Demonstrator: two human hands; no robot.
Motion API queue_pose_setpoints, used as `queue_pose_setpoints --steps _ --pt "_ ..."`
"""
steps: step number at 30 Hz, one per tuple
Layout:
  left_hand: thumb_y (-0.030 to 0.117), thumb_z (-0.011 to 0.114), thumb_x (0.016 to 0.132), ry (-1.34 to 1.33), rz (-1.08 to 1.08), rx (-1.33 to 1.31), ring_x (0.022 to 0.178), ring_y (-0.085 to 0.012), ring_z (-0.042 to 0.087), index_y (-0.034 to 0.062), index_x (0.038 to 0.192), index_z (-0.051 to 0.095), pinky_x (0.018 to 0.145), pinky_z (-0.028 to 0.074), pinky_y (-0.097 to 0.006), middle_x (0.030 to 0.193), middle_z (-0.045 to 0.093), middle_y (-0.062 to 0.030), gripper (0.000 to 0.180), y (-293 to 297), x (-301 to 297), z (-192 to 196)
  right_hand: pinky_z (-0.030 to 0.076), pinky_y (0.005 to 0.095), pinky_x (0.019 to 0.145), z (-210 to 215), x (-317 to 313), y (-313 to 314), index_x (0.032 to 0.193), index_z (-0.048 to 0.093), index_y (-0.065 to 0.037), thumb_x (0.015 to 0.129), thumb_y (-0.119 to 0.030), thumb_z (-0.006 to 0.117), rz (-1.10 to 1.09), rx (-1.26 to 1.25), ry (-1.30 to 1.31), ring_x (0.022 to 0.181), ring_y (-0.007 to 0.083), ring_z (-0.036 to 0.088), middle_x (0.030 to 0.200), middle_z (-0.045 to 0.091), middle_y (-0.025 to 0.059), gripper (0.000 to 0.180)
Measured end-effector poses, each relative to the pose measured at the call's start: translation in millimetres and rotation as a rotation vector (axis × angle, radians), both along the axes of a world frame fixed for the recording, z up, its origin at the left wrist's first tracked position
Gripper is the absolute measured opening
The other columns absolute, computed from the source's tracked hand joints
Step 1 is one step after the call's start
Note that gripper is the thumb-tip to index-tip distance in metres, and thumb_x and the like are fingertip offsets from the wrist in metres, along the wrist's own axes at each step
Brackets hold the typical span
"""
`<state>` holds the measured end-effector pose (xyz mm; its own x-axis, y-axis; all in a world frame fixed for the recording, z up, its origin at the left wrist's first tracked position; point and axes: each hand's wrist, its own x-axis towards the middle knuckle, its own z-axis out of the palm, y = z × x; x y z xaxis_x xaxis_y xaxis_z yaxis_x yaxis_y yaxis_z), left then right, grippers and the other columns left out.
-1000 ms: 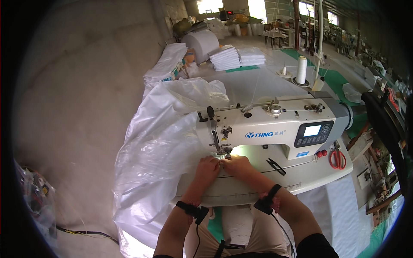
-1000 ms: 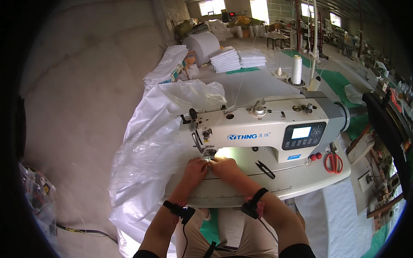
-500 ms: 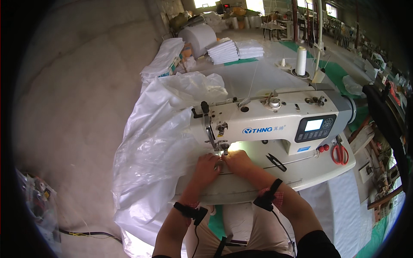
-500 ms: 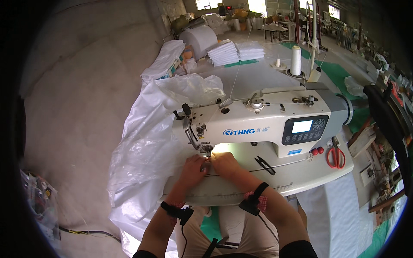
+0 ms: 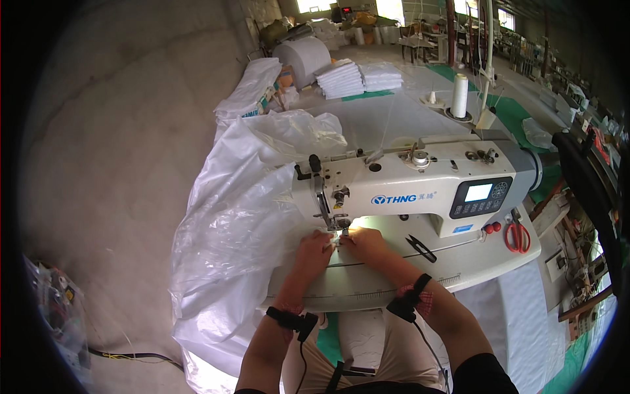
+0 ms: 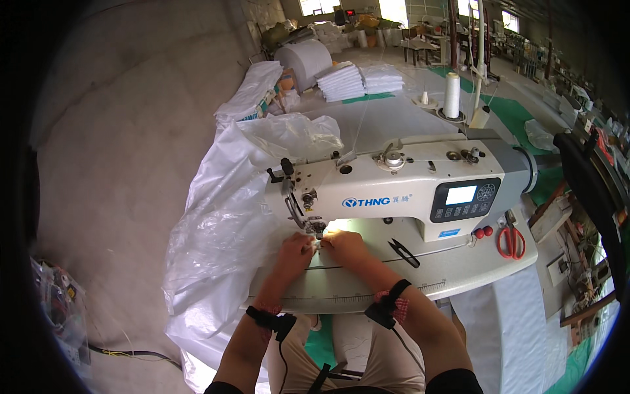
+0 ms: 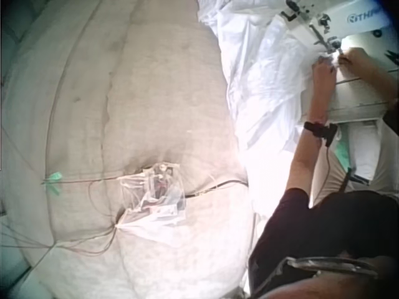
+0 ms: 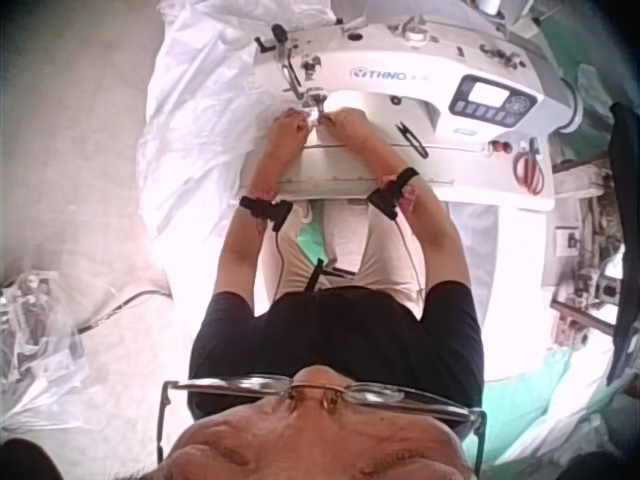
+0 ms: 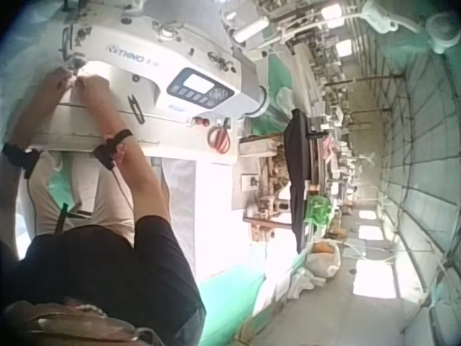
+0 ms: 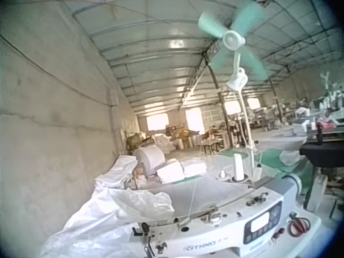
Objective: Sewing large white plastic sheets using an industrial sewing machine.
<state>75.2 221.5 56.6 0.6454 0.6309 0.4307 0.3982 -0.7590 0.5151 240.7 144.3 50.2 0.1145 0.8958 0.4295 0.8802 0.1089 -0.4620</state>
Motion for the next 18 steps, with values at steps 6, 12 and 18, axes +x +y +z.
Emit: queue_pose_setpoints --steps 6,12,18 --pt "0.018 0.062 0.078 -0.102 -0.004 -0.012 0.081 -0.029 0.059 0.0057 0.083 0.068 0.076 0.045 -0.041 0.079 0.062 -0.0092 0.014 2.5 1.5 -7.0 0.047 0.0423 0.06 -0.3 -3.8 2.6 0.078 0.066 -0.009 0.083 -0.035 0.057 -0.051 0.01 0.042 0.066 0.0323 0.06 0.072 0.062 0.0128 0.029" --pt "0.03 0.061 0.072 0.227 0.081 -0.128 0.072 -0.031 0.061 0.0087 0.08 0.069 0.071 0.047 -0.042 0.072 0.064 -0.0106 0.024 30.0 12.8 6.2 0.048 0.0418 0.06 14.9 -10.0 3.9 0.075 0.066 -0.005 0.081 -0.04 0.058 -0.146 -0.219 0.14 0.065 0.0344 0.061 0.07 0.063 0.0156 0.036" --pt "0.032 0.06 0.07 0.468 0.05 -0.385 0.069 -0.0297 0.063 0.0064 0.082 0.067 0.071 0.048 -0.04 0.074 0.065 -0.0135 0.029 49.5 21.7 13.6 0.05 0.0413 0.066 30.4 -16.3 11.9 0.083 0.066 -0.004 0.077 -0.027 0.06 -0.262 -0.394 0.094 0.078 0.0316 0.064 0.079 0.065 0.0144 0.025"
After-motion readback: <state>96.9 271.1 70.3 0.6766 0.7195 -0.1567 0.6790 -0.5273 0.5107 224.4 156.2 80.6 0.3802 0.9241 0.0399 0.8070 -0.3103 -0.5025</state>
